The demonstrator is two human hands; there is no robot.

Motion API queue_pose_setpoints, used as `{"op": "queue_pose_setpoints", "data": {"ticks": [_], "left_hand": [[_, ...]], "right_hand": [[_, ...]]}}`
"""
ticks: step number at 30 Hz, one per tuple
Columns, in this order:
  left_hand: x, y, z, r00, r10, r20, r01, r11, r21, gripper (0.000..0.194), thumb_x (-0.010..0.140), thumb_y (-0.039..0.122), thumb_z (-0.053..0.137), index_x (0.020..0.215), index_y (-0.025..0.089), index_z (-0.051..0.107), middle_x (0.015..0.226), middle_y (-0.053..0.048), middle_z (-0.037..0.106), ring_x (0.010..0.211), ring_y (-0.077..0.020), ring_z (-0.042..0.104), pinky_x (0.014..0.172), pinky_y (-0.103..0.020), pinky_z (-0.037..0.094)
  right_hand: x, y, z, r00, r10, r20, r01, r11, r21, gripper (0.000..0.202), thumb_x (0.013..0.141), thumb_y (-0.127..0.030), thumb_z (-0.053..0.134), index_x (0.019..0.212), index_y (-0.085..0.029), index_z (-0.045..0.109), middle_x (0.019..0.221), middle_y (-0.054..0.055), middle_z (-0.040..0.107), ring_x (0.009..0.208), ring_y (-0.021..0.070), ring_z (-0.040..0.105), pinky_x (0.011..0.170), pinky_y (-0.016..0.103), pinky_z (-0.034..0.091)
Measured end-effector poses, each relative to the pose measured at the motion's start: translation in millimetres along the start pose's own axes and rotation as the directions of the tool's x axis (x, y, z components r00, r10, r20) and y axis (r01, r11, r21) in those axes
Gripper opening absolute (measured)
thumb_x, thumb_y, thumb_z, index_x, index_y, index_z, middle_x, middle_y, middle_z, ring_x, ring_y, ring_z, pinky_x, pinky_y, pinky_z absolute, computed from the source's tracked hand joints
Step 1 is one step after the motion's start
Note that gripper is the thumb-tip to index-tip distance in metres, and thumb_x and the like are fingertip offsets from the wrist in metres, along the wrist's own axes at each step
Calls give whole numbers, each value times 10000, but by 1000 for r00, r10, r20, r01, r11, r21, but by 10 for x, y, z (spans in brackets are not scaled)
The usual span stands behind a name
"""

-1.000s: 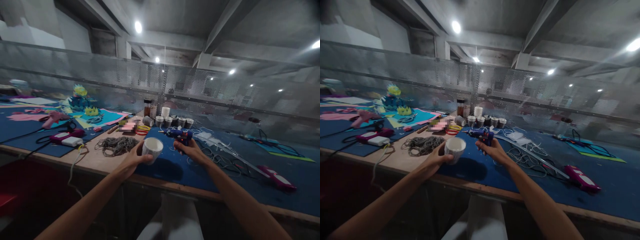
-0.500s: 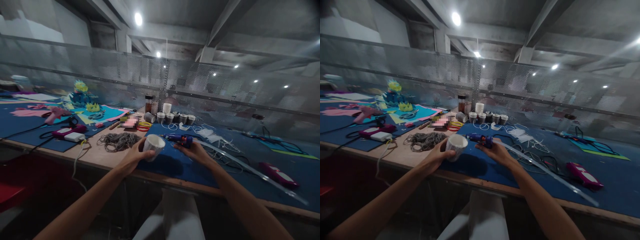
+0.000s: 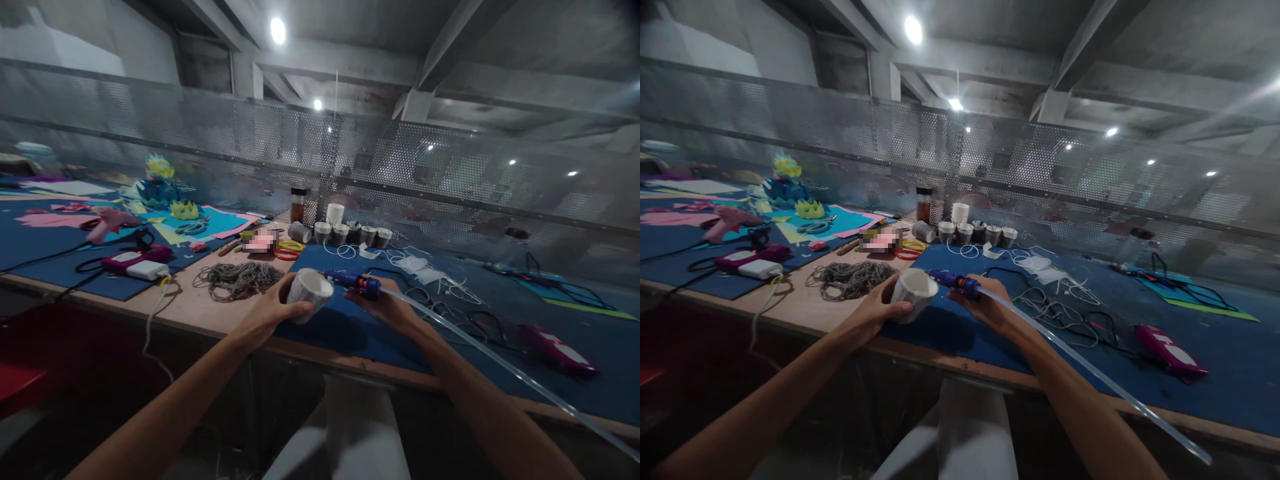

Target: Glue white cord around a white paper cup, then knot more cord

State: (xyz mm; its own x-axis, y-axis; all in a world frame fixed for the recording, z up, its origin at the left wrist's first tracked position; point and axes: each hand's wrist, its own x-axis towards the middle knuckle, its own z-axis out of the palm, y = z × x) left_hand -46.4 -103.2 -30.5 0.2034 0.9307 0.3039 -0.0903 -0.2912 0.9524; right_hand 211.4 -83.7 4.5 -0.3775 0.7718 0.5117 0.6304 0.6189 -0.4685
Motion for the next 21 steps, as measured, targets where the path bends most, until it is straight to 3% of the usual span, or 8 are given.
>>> {"op": "queue_pose_setpoints", "data": {"ticks": [21], "left_hand": [[-13,21,12,1000,-9,-27,10,1000,0,710,619,366,828,1264,201,582,1141,-85,696,1134,-323,581,905,-351,466]], "right_hand": [[-8,36,-5,1000,0,0,0,1000,-30,324,816,-482,656,682,-206,555,598,-29,548,541,128,473,533,249,313]]}}
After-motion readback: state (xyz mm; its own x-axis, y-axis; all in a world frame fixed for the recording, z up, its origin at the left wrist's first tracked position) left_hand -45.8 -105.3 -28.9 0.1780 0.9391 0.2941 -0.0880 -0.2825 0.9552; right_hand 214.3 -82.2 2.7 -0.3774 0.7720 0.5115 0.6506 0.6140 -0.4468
